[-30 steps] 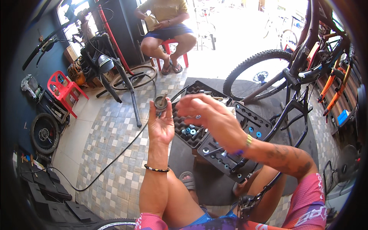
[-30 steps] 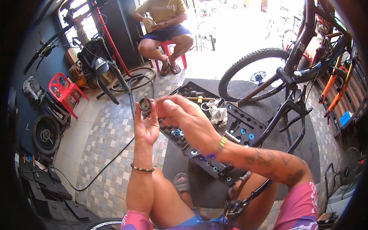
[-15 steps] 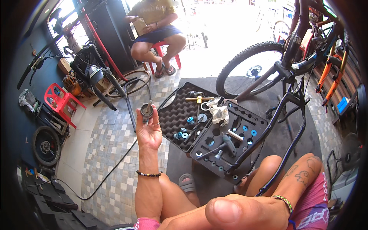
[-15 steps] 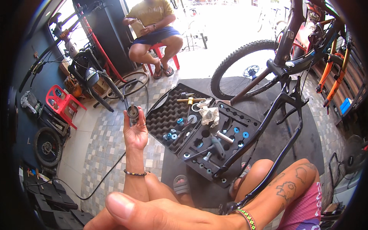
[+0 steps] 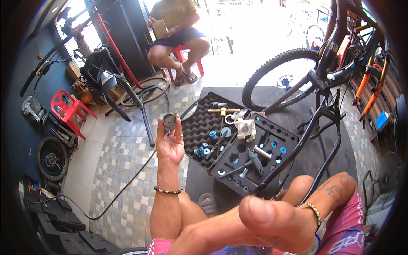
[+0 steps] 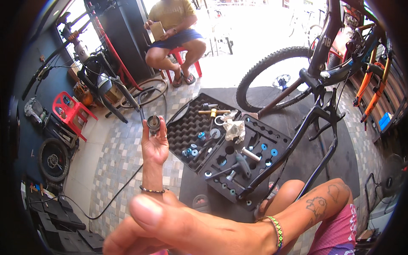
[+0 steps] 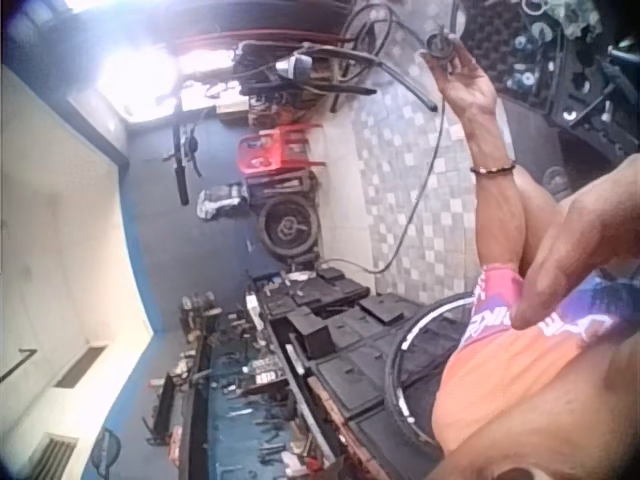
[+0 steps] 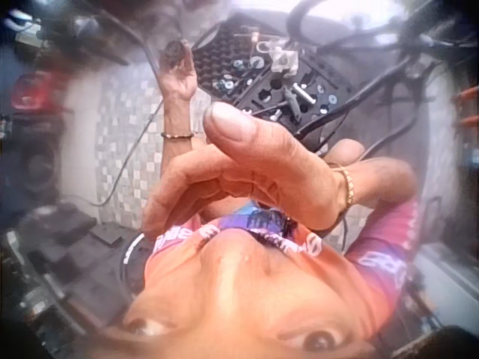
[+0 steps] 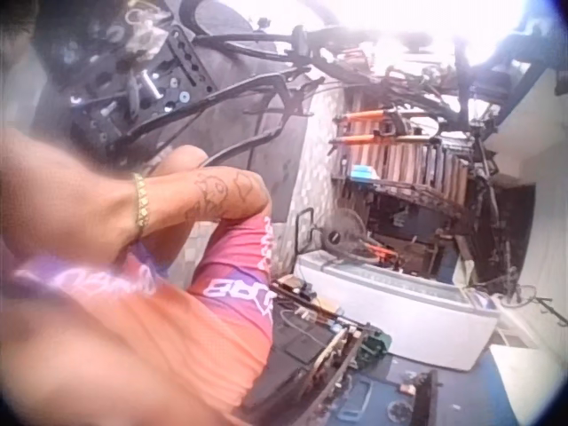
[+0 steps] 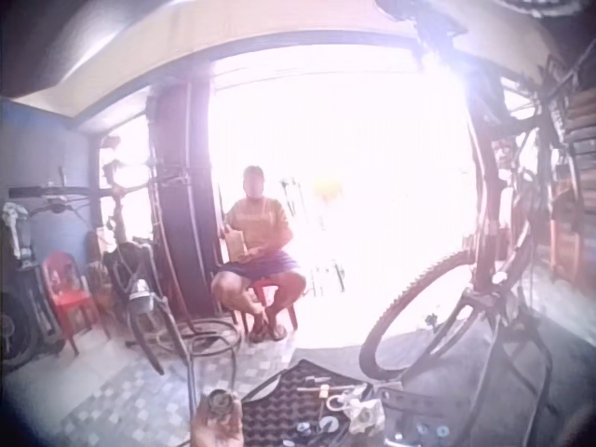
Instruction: The person sits on the floor and assembles a bicycle frame by inserting bearings, washers, and a bottom bracket axle into the frame's bottom bracket shell. They use a T-handle tool to tighten the axle and handle various small parts from a foam-lined tray.
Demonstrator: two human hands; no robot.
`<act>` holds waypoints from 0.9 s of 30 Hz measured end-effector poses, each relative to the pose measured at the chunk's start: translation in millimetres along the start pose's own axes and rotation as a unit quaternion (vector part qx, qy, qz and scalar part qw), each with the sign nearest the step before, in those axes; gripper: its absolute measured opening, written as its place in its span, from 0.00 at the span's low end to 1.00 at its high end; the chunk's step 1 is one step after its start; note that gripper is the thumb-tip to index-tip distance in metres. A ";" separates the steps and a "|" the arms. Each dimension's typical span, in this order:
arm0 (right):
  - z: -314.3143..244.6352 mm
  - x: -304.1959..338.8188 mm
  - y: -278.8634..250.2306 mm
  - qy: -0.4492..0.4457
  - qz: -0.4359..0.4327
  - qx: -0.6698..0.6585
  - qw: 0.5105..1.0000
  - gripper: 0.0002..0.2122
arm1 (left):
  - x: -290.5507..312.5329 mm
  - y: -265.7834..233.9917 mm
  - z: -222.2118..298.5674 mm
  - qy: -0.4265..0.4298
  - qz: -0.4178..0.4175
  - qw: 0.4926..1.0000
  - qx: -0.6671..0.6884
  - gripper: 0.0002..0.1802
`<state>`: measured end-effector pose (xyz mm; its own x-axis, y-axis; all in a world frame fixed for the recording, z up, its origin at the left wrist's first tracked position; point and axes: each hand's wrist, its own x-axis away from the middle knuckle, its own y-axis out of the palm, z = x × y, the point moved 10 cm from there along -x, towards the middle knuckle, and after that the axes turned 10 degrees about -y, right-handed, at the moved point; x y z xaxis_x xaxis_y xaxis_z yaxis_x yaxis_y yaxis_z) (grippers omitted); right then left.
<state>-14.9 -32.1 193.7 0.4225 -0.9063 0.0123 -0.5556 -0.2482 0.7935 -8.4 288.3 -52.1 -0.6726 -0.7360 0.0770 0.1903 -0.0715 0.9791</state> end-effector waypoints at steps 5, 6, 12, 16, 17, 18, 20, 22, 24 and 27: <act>3.4 -4.5 -9.7 -0.080 -0.046 0.001 0.996 0.51 | -8.4 2.6 -14.5 -0.018 0.009 1.000 -0.007 0.19; 1.8 -7.8 -10.9 -0.096 -0.051 0.003 0.994 0.51 | -8.0 -2.5 -10.5 -0.009 0.021 0.999 -0.032 0.24; 27.3 -21.5 -41.1 -0.100 -0.084 0.038 0.991 0.51 | -27.3 -40.8 -17.0 0.023 0.153 0.950 -0.271 0.79; 26.3 -23.6 -31.8 -0.111 -0.114 0.075 0.984 0.50 | -41.7 -61.2 -31.8 -0.086 0.198 0.812 -0.543 0.76; 26.1 -23.1 -28.8 -0.112 -0.115 0.086 0.983 0.50 | -41.6 -60.2 -31.4 -0.079 0.191 0.781 -0.589 0.69; 24.5 -22.9 -29.9 -0.124 -0.120 0.085 0.981 0.50 | -40.8 -50.4 -35.3 -0.074 0.181 0.748 -0.634 0.62; 21.8 -22.2 -33.2 -0.150 -0.126 0.088 0.977 0.49 | -38.8 -22.4 -41.8 -0.086 0.180 0.633 -0.748 0.52; 20.7 -22.0 -36.0 -0.119 -0.070 0.103 0.985 0.49 | -15.2 27.0 -34.8 0.063 0.166 0.315 -0.932 0.33; 17.1 -19.8 -42.4 -0.109 -0.046 0.114 0.986 0.48 | 38.0 92.4 -49.6 0.194 0.036 0.449 -0.871 0.20; 10.2 -10.3 -45.0 -0.119 -0.035 0.114 0.986 0.45 | 167.3 233.2 -95.8 0.427 -0.183 0.430 -0.774 0.13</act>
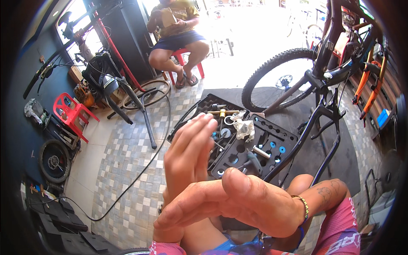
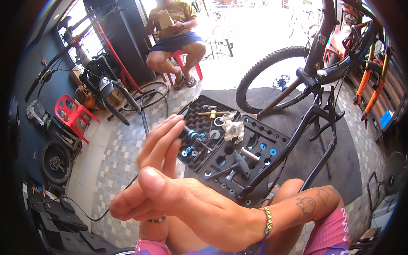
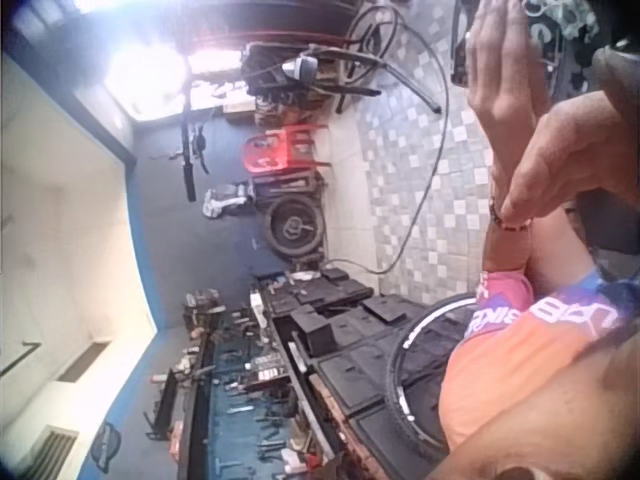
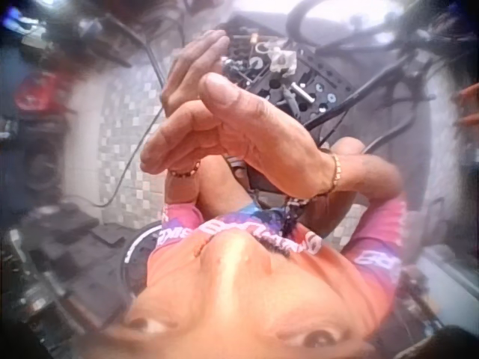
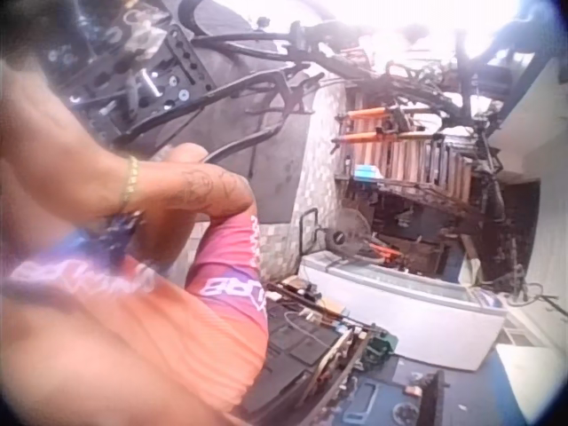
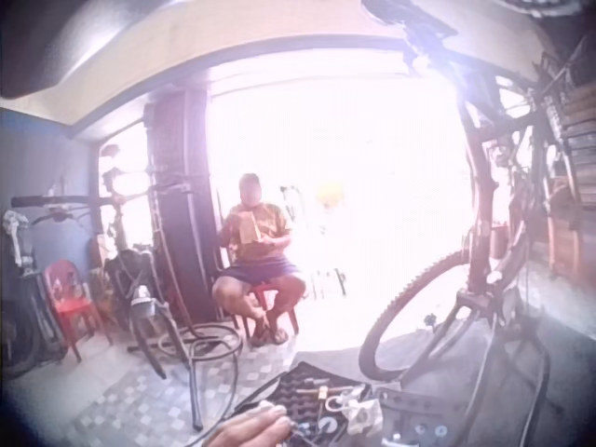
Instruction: The person sits on the floor and assembles a bicycle frame by inserting bearings, washers, and a bottom bracket axle into the frame's bottom bracket shell. They use a T-handle tool to tighten the axle and handle various small parts from a foam-lined tray.
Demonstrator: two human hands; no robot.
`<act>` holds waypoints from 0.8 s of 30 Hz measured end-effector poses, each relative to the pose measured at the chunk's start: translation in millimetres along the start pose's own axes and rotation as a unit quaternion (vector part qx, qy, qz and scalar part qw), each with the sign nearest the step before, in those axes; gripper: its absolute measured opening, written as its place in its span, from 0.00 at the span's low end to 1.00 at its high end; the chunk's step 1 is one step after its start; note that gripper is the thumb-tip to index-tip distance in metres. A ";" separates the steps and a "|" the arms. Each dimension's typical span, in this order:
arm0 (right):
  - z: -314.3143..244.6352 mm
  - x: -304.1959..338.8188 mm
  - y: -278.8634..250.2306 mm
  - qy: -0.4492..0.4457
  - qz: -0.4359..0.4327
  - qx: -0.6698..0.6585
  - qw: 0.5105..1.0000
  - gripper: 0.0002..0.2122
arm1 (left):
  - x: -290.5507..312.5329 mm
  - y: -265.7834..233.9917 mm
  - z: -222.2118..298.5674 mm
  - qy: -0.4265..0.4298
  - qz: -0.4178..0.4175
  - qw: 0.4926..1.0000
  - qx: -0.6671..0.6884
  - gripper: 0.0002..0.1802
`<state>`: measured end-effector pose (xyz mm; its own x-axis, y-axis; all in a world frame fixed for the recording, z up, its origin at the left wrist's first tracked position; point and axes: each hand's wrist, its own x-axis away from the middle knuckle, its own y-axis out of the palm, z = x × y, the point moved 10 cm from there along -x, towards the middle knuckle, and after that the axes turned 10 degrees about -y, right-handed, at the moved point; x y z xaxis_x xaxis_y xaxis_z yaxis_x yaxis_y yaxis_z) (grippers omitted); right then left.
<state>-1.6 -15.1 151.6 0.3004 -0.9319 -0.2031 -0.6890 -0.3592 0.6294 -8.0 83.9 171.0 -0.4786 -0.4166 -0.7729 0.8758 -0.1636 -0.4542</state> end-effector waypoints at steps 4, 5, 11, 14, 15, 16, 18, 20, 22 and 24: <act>-4.4 2.9 21.3 -0.028 0.017 -0.056 0.998 0.43 | 37.4 -44.6 57.5 -0.018 0.113 0.956 0.270 0.08; -5.7 3.6 22.5 -0.043 0.025 -0.077 0.996 0.42 | 44.0 -45.0 59.4 -0.033 0.121 0.922 0.367 0.11; -23.8 0.3 58.6 -0.196 0.116 -0.303 0.925 0.40 | 50.7 -44.4 82.3 -0.104 0.125 0.793 0.588 0.17; -23.1 0.5 71.0 -0.396 0.206 -0.527 0.723 0.40 | 48.5 -45.8 85.4 -0.109 0.089 0.772 0.620 0.16; -18.5 -4.1 74.2 -0.398 0.205 -0.527 0.722 0.40 | 46.2 -45.4 87.5 -0.110 0.083 0.776 0.616 0.15; -22.7 -6.6 75.1 -0.434 0.164 -0.520 0.717 0.41 | 44.4 -45.3 89.0 -0.112 0.076 0.781 0.610 0.14; -30.4 -4.9 68.7 -0.505 0.083 -0.494 0.703 0.42 | 40.8 -40.1 84.5 -0.123 0.037 0.797 0.591 0.17; -62.3 8.8 65.6 -0.448 -0.023 -0.209 0.869 0.47 | 25.6 -26.3 71.1 -0.135 -0.060 0.774 0.615 0.33; -56.7 10.6 42.5 -0.307 -0.101 0.062 0.944 0.54 | 4.2 -5.4 27.8 -0.161 -0.130 0.755 0.622 0.49; -37.2 15.0 23.3 -0.145 -0.043 0.233 0.961 0.58 | -9.6 27.1 -11.1 -0.161 -0.144 0.741 0.636 0.51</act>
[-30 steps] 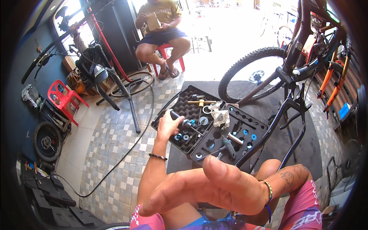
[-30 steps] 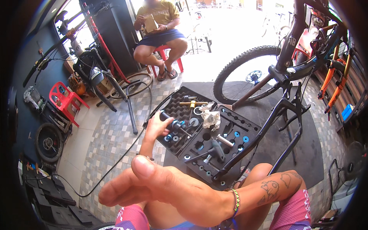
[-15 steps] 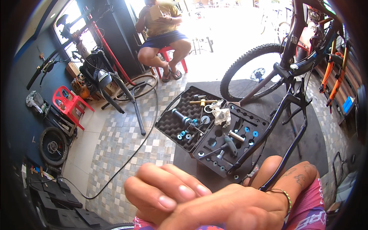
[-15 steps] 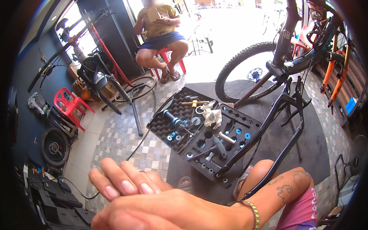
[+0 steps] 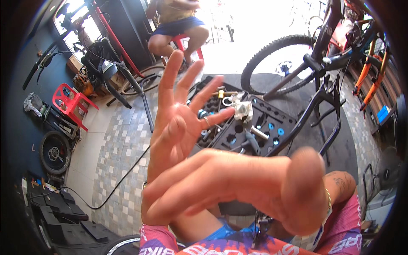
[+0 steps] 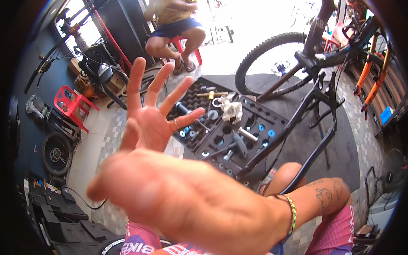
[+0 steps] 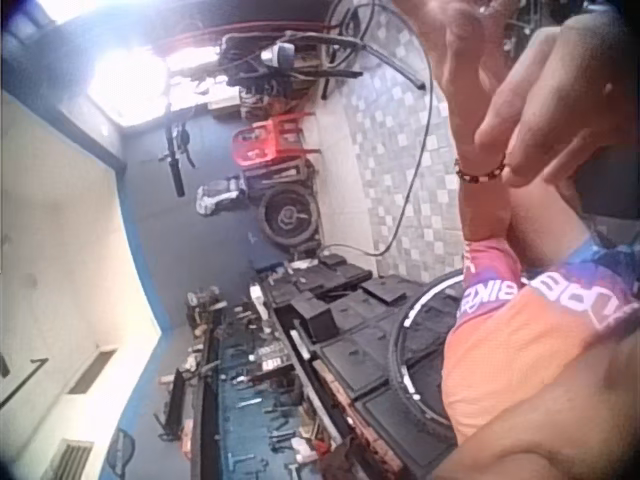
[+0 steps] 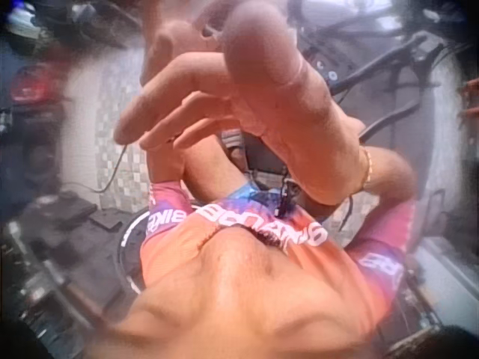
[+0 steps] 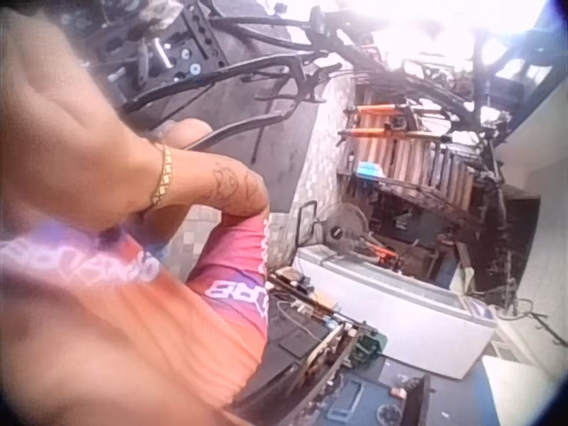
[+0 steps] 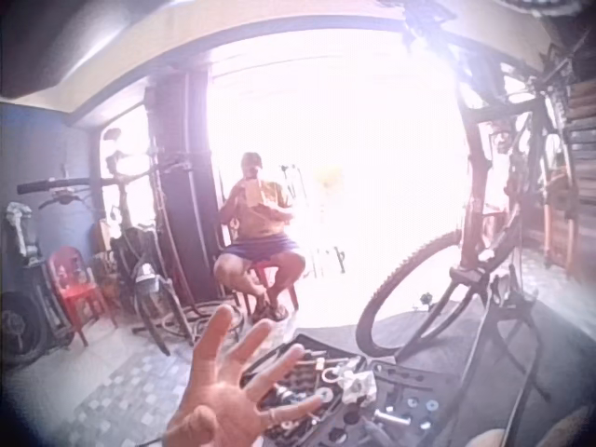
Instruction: The person sits on the floor and assembles a bicycle frame by inserting bearings, washers, and a bottom bracket axle into the frame's bottom bracket shell. They use a T-handle tool to tighten the axle and handle various small parts from a foam-lined tray.
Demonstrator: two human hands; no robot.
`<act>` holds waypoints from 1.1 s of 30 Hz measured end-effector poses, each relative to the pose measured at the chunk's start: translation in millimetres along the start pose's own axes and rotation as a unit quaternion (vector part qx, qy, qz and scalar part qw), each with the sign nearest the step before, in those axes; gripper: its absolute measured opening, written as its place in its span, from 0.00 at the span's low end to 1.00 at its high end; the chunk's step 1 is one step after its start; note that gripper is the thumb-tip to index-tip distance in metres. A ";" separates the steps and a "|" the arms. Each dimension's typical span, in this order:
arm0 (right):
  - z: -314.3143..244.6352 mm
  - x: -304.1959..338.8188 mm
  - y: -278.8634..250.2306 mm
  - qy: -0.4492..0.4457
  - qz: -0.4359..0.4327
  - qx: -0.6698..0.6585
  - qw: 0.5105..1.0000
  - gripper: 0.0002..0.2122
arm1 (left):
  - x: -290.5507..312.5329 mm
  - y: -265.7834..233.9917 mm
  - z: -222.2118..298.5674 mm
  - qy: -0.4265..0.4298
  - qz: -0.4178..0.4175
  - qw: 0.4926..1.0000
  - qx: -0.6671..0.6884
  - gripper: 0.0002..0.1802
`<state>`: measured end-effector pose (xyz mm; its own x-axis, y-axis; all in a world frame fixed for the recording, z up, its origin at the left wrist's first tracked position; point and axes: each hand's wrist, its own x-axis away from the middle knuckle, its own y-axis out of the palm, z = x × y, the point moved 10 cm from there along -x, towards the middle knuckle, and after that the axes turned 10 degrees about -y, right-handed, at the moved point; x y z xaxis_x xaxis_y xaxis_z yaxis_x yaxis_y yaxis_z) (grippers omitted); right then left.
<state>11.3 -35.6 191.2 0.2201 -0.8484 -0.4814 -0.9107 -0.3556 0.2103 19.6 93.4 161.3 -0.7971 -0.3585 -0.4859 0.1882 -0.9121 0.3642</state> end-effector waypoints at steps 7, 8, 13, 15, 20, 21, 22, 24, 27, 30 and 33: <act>99.5 -38.1 -171.7 0.178 0.126 0.434 0.874 0.15 | 34.7 -272.3 -84.5 -0.111 0.372 0.804 -0.451 0.17; 114.0 -45.8 -186.6 0.077 0.072 0.566 0.818 0.16 | 45.3 -292.5 -90.2 -0.062 0.388 0.776 -0.493 0.13; 214.2 -14.6 -243.2 0.271 -0.005 0.684 0.677 0.19 | 26.4 -272.5 -145.2 -0.210 0.300 0.726 -0.582 0.21; 232.5 -24.5 -242.6 0.272 -0.053 0.702 0.656 0.20 | 20.4 -264.5 -143.7 -0.204 0.285 0.720 -0.599 0.29; 254.4 -36.0 -235.9 0.216 -0.032 0.741 0.635 0.12 | 34.9 -285.0 -162.3 -0.261 0.285 0.716 -0.581 0.53; 255.8 -33.0 -244.8 0.225 -0.024 0.736 0.638 0.12 | 35.7 -288.4 -166.4 -0.287 0.311 0.743 -0.518 0.52; 256.9 -31.0 -254.3 0.233 -0.016 0.732 0.641 0.11 | 36.7 -290.2 -171.9 -0.312 0.335 0.766 -0.451 0.51; 256.9 -41.5 -259.7 0.181 0.010 0.726 0.663 0.11 | 46.8 -308.7 -176.5 -0.330 0.371 0.797 -0.344 0.49; 269.9 -36.5 -274.1 0.172 0.005 0.733 0.658 0.13 | 50.2 -318.4 -189.9 -0.357 0.362 0.823 -0.255 0.47; 281.1 -39.7 -259.8 0.269 -0.025 0.692 0.669 0.15 | 57.9 -322.9 -185.6 -0.368 0.344 0.825 -0.256 0.48; 274.7 -34.7 -260.1 0.209 -0.001 0.725 0.657 0.14 | 49.3 -315.9 -189.8 -0.360 0.332 0.830 -0.266 0.49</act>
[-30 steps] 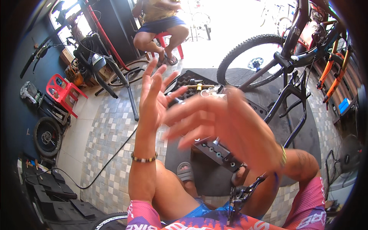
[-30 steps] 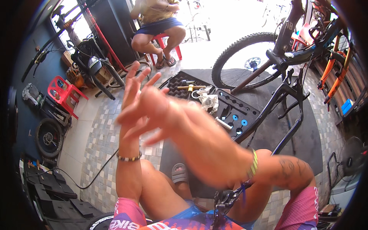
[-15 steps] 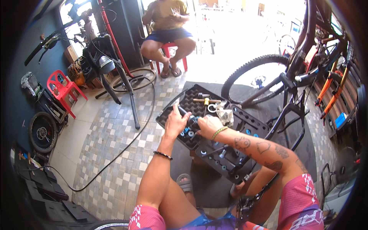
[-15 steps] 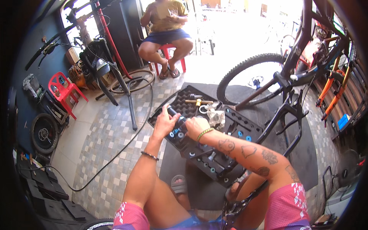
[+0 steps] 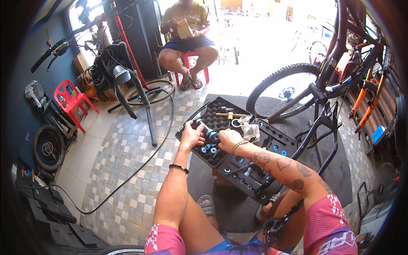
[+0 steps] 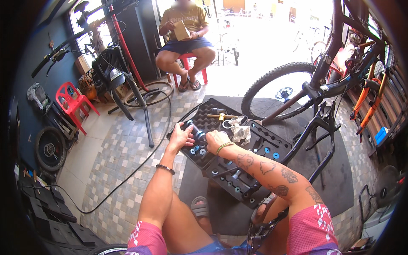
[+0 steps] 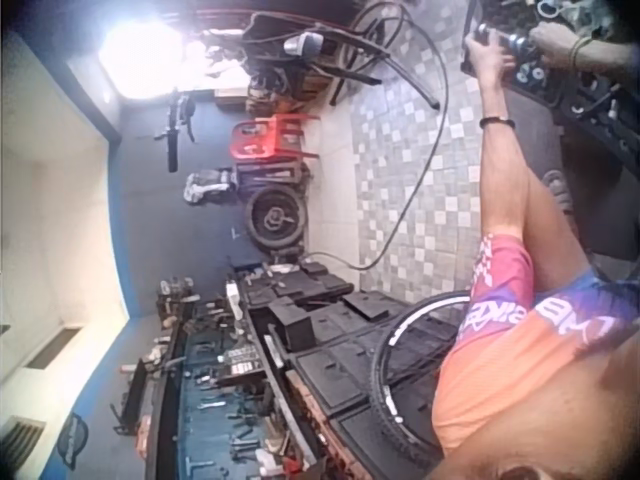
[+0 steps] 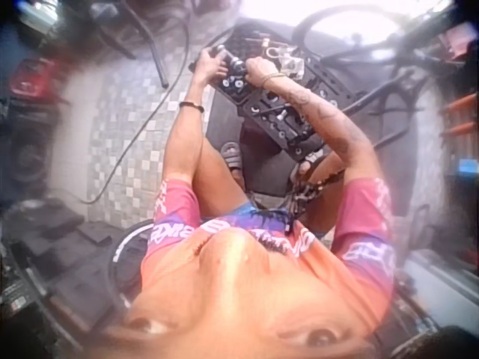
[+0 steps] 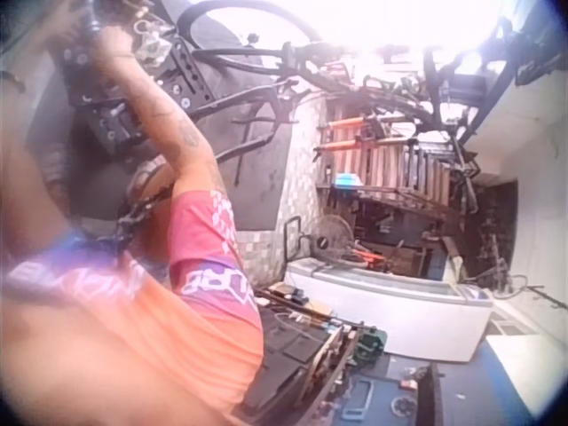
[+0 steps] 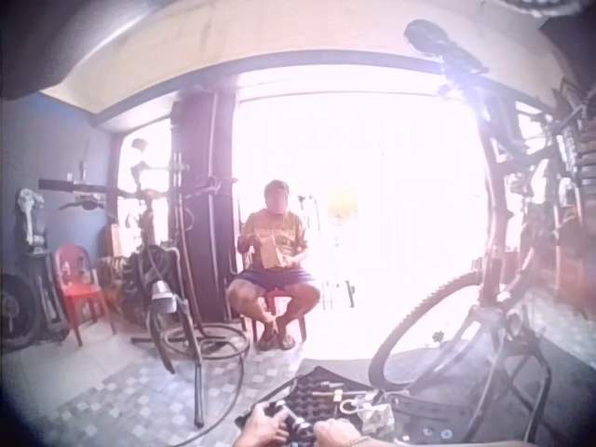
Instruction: The person sits on the floor and assembles a bicycle frame by inserting bearings, washers, and a bottom bracket axle into the frame's bottom bracket shell. They use a T-handle tool to tighten the axle and handle various small parts from a foam-lined tray.
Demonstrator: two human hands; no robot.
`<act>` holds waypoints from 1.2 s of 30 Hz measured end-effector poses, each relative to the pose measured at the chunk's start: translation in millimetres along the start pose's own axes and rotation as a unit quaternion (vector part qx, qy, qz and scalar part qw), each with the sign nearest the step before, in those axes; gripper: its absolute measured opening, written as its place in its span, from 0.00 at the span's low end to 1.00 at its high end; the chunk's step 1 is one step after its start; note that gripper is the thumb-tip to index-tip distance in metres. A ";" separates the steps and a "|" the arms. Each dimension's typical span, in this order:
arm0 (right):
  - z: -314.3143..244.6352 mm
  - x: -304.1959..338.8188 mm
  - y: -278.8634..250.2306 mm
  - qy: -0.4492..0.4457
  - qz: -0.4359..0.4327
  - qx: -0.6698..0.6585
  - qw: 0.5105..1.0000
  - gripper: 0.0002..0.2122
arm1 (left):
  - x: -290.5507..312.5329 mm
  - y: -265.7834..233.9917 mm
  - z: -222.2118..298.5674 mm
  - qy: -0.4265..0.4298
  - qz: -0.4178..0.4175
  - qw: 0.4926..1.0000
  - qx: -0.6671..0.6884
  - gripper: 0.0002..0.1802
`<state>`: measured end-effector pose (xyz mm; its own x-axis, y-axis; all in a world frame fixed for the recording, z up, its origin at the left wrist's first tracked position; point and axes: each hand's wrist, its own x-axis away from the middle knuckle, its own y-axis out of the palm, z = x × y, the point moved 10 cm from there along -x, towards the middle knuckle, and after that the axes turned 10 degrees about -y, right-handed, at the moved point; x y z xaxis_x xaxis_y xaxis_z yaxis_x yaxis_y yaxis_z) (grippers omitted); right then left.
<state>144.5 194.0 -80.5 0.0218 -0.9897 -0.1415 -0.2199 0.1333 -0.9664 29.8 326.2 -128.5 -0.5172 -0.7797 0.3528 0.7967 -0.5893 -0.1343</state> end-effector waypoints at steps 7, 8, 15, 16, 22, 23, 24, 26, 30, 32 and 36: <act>-11.0 -7.1 -37.0 -0.030 0.084 0.106 0.990 0.10 | 8.8 -23.7 8.7 0.049 0.101 0.994 -0.015 0.38; -11.6 -8.3 -59.0 0.019 0.135 0.048 0.990 0.12 | 11.5 -34.1 15.9 0.107 0.142 0.982 -0.066 0.37; -24.5 -14.0 -135.0 -0.079 0.094 0.129 0.984 0.17 | 105.7 24.6 114.7 0.427 0.104 0.862 -0.253 0.50; -34.1 -7.5 -143.4 -0.106 0.087 0.131 0.982 0.17 | 126.7 37.2 123.9 0.441 0.073 0.857 -0.256 0.55; -55.4 15.3 -186.1 -0.211 0.043 0.092 0.972 0.17 | 150.3 60.4 128.6 0.406 -0.030 0.904 -0.128 0.31; -50.5 21.1 -185.9 -0.209 0.030 0.094 0.973 0.17 | 152.3 65.9 126.2 0.391 -0.049 0.912 -0.118 0.30; -51.1 25.3 -191.1 -0.208 0.021 0.095 0.973 0.18 | 153.8 69.5 126.0 0.378 -0.067 0.917 -0.109 0.29; -50.8 32.1 -197.4 -0.221 0.033 0.095 0.970 0.19 | 162.9 75.0 129.0 0.382 -0.056 0.914 -0.122 0.27; -59.3 41.4 -206.7 -0.240 0.041 0.102 0.964 0.19 | 168.5 77.5 127.7 0.374 -0.065 0.915 -0.136 0.26; -56.0 45.4 -203.2 -0.226 0.026 0.100 0.969 0.18 | 173.5 81.0 127.8 0.371 -0.075 0.916 -0.135 0.26; -61.0 54.2 -206.1 -0.245 0.040 0.104 0.963 0.16 | 175.2 87.9 124.0 0.381 -0.081 0.918 -0.078 0.25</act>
<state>131.5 109.7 124.1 0.4822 -0.8386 -0.2533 -0.0418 0.2668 -0.9628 47.9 164.0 36.3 -0.7415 -0.5656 -0.3611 0.6656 -0.6879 -0.2893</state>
